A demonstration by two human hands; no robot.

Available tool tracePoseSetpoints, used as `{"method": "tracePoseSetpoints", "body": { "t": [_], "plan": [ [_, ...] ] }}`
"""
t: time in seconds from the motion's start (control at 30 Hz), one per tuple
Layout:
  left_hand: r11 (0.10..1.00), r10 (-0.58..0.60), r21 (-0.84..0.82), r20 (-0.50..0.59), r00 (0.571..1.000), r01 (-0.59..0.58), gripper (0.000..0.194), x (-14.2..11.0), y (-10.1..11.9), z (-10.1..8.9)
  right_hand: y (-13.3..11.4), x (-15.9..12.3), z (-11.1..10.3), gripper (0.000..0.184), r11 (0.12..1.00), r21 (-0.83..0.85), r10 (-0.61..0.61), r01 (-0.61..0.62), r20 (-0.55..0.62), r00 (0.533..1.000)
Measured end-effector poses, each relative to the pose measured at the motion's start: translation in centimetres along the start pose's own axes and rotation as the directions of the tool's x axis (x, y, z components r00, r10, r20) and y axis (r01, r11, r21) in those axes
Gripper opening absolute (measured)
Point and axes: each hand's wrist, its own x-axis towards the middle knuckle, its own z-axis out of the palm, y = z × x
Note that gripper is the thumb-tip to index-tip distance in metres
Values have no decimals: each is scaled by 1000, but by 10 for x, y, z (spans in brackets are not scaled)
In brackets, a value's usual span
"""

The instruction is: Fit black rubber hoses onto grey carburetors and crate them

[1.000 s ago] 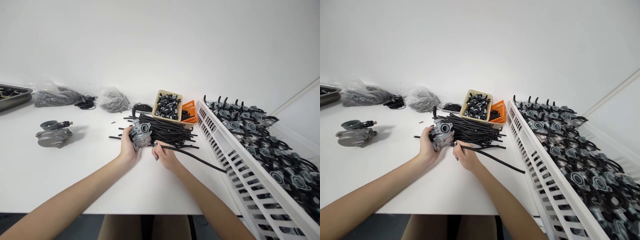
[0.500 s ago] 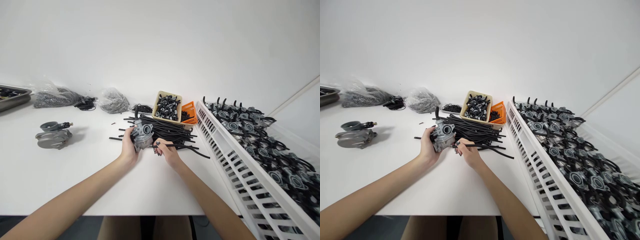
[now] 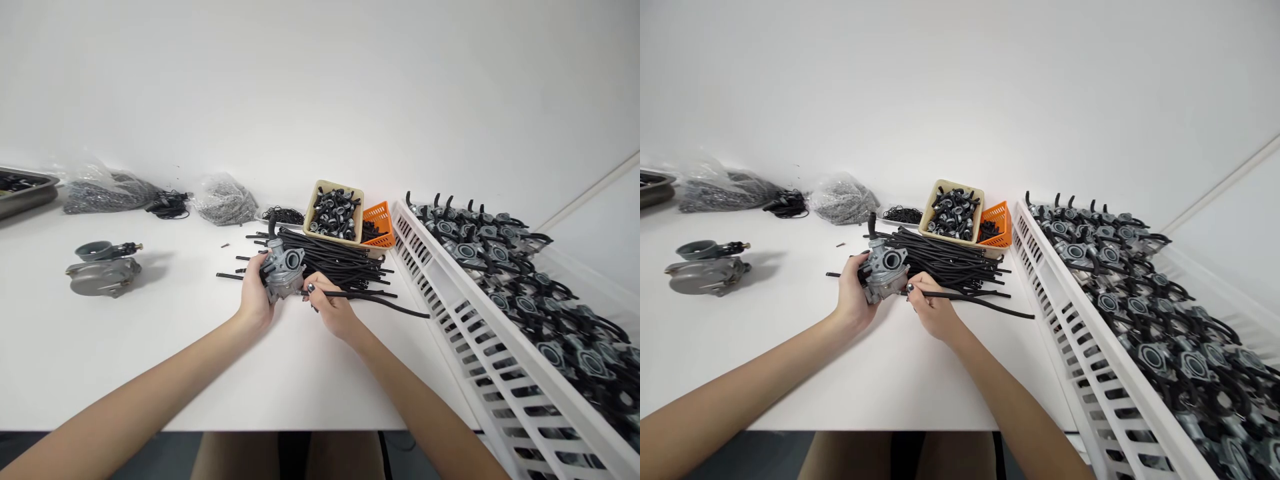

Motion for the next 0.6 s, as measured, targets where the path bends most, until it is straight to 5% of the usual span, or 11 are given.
{"method": "tracePoseSetpoints", "body": {
  "t": [0.43,0.6],
  "plan": [
    [981,169,76,119,978,-179,12,2,-4,-9,1,-3,4,38,998,-67,-1,5,49,999],
    [988,145,45,89,986,-149,11,-1,-2,-6,2,-4,6,38,997,-72,-37,40,42,998]
  ]
}}
